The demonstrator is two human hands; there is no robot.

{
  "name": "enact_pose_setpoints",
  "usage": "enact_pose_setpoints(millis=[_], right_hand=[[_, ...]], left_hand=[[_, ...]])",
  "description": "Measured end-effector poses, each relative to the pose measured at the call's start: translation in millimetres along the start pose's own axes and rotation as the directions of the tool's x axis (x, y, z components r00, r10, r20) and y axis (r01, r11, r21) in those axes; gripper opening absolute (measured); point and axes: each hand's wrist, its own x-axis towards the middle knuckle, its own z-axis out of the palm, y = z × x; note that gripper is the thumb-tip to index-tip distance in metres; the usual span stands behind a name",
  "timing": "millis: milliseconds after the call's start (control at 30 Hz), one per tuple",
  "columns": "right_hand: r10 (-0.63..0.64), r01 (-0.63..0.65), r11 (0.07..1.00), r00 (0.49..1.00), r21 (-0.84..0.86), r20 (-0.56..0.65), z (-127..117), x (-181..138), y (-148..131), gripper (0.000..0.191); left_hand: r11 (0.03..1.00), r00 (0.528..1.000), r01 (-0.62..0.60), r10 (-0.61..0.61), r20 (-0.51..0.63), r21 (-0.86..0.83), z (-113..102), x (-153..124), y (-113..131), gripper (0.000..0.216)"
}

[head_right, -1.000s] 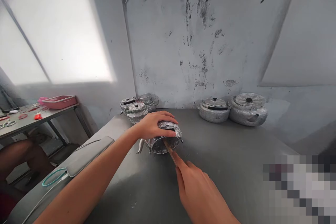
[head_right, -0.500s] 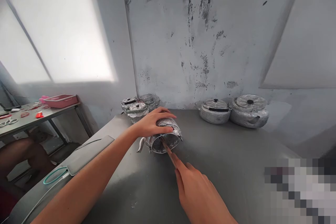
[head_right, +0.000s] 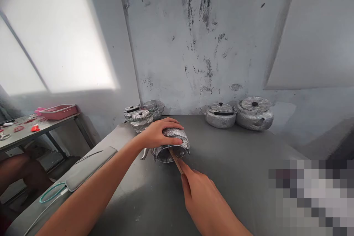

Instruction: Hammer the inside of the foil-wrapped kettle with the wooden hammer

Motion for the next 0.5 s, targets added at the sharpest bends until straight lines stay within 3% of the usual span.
enact_pose_setpoints(millis=[167, 500], right_hand=[[-0.02, 0.021, 1.0, 0.999, 0.017, -0.047, -1.3, 0.5, 2.6, 0.055], [0.096, -0.092, 0.994, 0.993, -0.06, 0.073, -1.3, -2.6, -0.8, 0.049]], left_hand=[[1.0, 1.0, -0.018, 0.018, 0.006, 0.024, -0.3, -0.6, 2.8, 0.05], [1.0, 1.0, -0.028, 0.028, -0.001, 0.001, -0.3, -0.8, 2.5, 0.049]])
